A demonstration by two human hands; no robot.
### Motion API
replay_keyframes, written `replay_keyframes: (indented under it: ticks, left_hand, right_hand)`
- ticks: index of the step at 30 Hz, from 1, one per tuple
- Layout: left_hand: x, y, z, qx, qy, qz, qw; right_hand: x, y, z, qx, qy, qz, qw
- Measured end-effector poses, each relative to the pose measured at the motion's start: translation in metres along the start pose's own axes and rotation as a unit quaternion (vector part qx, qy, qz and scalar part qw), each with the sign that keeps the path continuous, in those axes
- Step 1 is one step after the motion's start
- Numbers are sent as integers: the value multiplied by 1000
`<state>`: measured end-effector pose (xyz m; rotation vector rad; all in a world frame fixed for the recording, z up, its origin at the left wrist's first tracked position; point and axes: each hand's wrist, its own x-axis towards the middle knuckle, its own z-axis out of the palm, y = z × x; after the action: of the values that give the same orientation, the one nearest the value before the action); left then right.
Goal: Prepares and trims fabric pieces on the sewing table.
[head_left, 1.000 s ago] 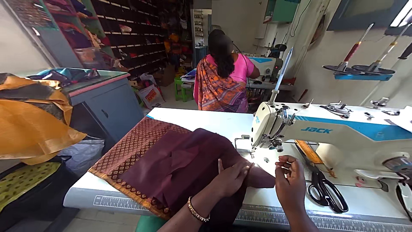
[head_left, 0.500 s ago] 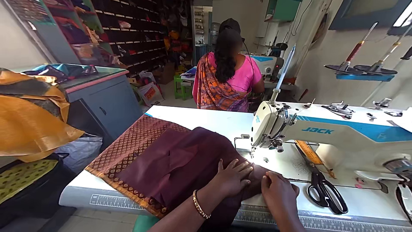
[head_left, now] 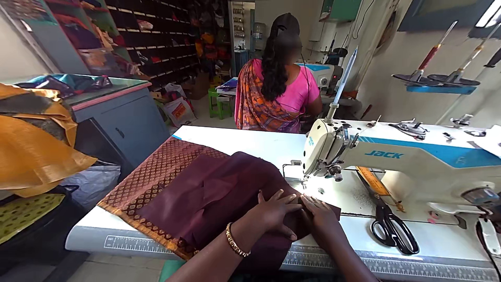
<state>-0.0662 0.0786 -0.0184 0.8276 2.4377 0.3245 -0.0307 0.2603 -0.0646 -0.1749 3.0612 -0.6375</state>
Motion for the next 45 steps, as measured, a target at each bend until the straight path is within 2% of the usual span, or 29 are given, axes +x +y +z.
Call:
replay_keyframes:
  ticks: [4, 7, 14, 18, 22, 25, 28, 31, 34, 37, 40, 42, 43, 45]
  left_hand:
    - [-18, -9, 18, 9, 37, 2, 999]
    - [-26, -14, 29, -17, 50, 13, 998]
    - [-48, -1, 38, -26, 57, 21, 998]
    - [-71, 1, 52, -23, 80, 26, 996]
    - [-83, -1, 69, -11, 100, 26, 995]
    - [-84, -3, 75, -7, 112, 27, 993]
    - [-85, -4, 75, -1, 113, 30, 993]
    - [-87, -4, 75, 3, 114, 30, 993]
    - [-88, -4, 77, 7, 124, 36, 992]
    - [-90, -4, 82, 7, 140, 63, 988]
    - [-96, -5, 87, -2, 159, 131, 979]
    - [-104, -10, 86, -22, 205, 163, 965]
    - [-108, -13, 84, -25, 252, 156, 955]
    - [-117, -24, 74, 2, 357, 75, 931]
  right_hand:
    - [-2, -3, -8, 18, -49, 21, 998]
    - [-4, -1, -10, 39, -55, 9, 998]
    - [-3, 8, -14, 130, -26, 3, 991]
    - [-2, 10, -7, 98, -11, -1, 995]
    - [-1, 6, -9, 28, -53, 12, 998]
    - [1, 7, -10, 38, -51, 14, 998]
    - [7, 8, -11, 73, 3, 24, 997]
    - [13, -1, -15, 57, 60, 44, 996]
    - [19, -11, -18, 48, 82, 93, 991]
    - [25, -7, -14, 42, 110, 100, 988]
    - [24, 1, -6, 45, 166, 50, 984]
    - [18, 6, 1, 65, 248, -19, 967]
    - [14, 7, 4, 66, 289, -53, 954]
    - [5, 9, 10, 55, 354, -99, 929]
